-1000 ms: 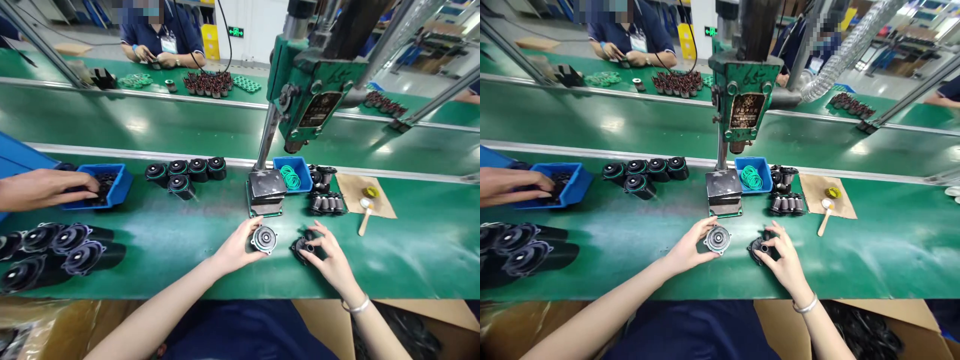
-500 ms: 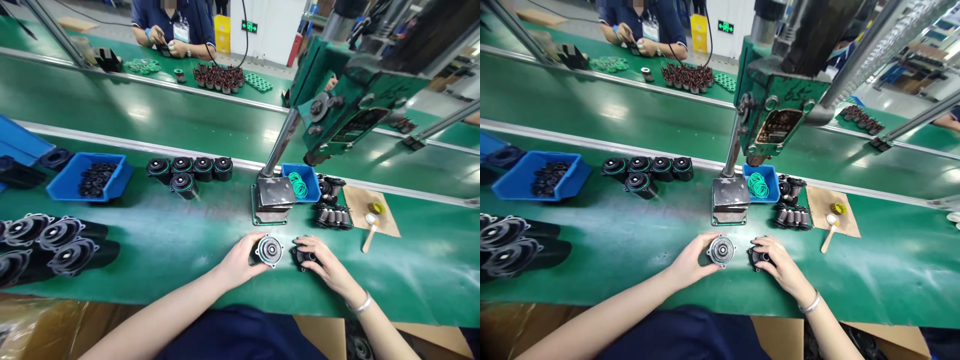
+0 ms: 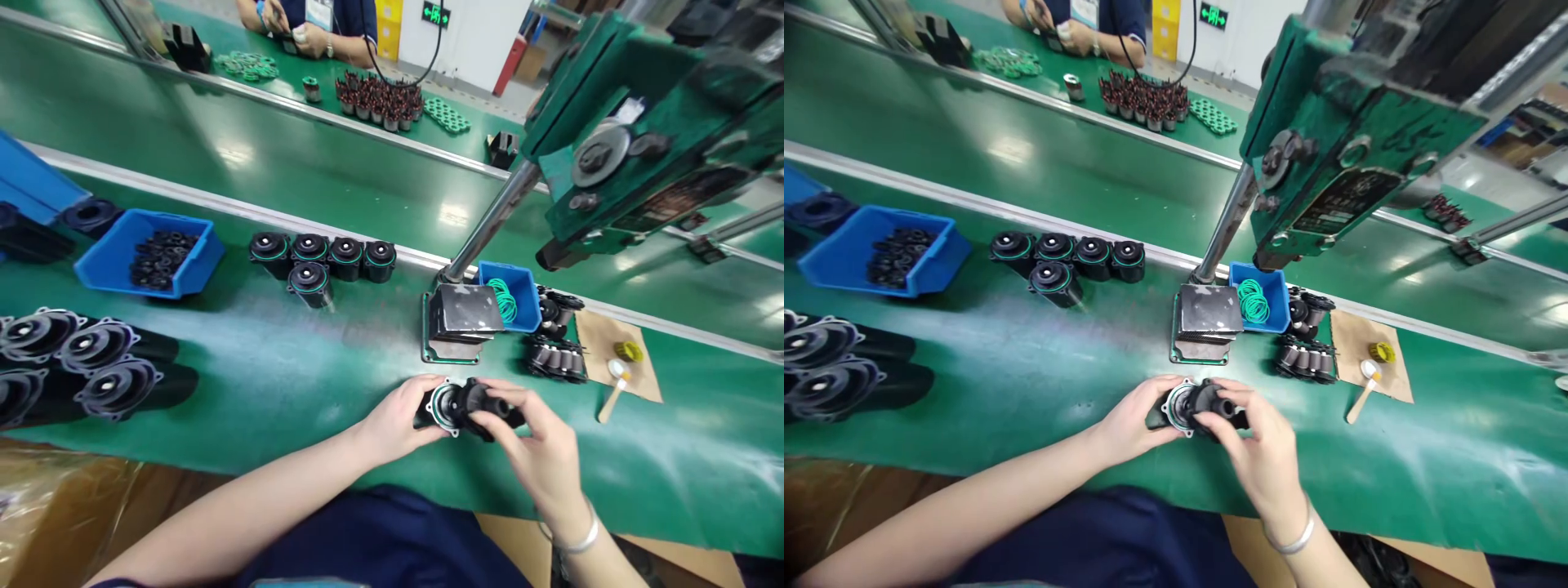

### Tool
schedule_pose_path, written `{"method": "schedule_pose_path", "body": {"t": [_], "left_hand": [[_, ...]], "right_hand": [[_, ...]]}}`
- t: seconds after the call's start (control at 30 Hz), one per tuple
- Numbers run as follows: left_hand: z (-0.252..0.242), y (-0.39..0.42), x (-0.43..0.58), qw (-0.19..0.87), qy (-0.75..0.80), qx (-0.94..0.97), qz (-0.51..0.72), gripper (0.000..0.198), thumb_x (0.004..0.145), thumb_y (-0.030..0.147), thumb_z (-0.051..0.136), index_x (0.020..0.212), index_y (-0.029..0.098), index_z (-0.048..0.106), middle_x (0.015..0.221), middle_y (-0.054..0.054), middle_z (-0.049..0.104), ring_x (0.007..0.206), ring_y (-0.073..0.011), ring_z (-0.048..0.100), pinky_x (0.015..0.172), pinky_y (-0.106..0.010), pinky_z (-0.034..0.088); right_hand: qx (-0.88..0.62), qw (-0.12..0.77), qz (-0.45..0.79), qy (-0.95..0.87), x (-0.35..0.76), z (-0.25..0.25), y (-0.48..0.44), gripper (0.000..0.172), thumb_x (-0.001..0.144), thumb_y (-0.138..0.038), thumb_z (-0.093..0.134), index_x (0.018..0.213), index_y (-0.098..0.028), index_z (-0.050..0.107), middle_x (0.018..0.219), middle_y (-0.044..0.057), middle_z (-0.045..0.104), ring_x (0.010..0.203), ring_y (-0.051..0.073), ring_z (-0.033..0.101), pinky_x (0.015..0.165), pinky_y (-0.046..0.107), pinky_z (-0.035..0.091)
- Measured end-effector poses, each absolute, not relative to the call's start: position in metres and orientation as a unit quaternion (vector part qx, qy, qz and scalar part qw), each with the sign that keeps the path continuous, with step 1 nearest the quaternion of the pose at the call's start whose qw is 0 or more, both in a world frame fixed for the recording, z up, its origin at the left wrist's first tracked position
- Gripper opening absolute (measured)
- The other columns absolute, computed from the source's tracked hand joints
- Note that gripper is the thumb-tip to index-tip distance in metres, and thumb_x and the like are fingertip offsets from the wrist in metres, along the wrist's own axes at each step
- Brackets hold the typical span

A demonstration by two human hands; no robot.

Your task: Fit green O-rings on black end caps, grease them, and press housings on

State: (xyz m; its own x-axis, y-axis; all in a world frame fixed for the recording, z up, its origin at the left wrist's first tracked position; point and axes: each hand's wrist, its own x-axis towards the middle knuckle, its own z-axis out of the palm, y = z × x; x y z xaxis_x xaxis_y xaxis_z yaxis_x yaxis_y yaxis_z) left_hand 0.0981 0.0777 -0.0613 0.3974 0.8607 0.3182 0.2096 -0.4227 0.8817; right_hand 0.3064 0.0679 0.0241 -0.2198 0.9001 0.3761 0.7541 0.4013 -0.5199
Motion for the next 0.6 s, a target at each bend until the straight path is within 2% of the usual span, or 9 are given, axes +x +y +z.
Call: {"method": "schedule_pose_path", "body": {"t": [0.27,0.6], "left_hand": [[-0.065,0.078,0.098,0.365,0.349,0.751,0.425,0.066,0.081,0.031,0.076,0.135,0.018,0.040,0.129,-0.017,0.062,0.123,-0.0301,0.061,0.102,-0.049,0.054],[-0.064,0.076,0.097,0.409,0.361,0.743,0.388,0.066,0.081,0.030,0.076,0.136,0.021,0.040,0.133,-0.016,0.060,0.125,-0.0319,0.059,0.105,-0.051,0.051]], "right_hand": [[-0.470,0.293,0.029,-0.832,0.275,0.016,0.069,0.026,0.088,-0.031,0.069,0.103,-0.016,0.056,0.102,0.010,0.073,0.097,0.018,0.073,0.085,0.028,0.061],[-0.487,0.274,0.037,-0.829,0.275,0.019,0.066,0.026,0.090,-0.034,0.066,0.110,-0.023,0.054,0.105,0.010,0.072,0.097,0.023,0.073,0.080,0.035,0.064]]}}
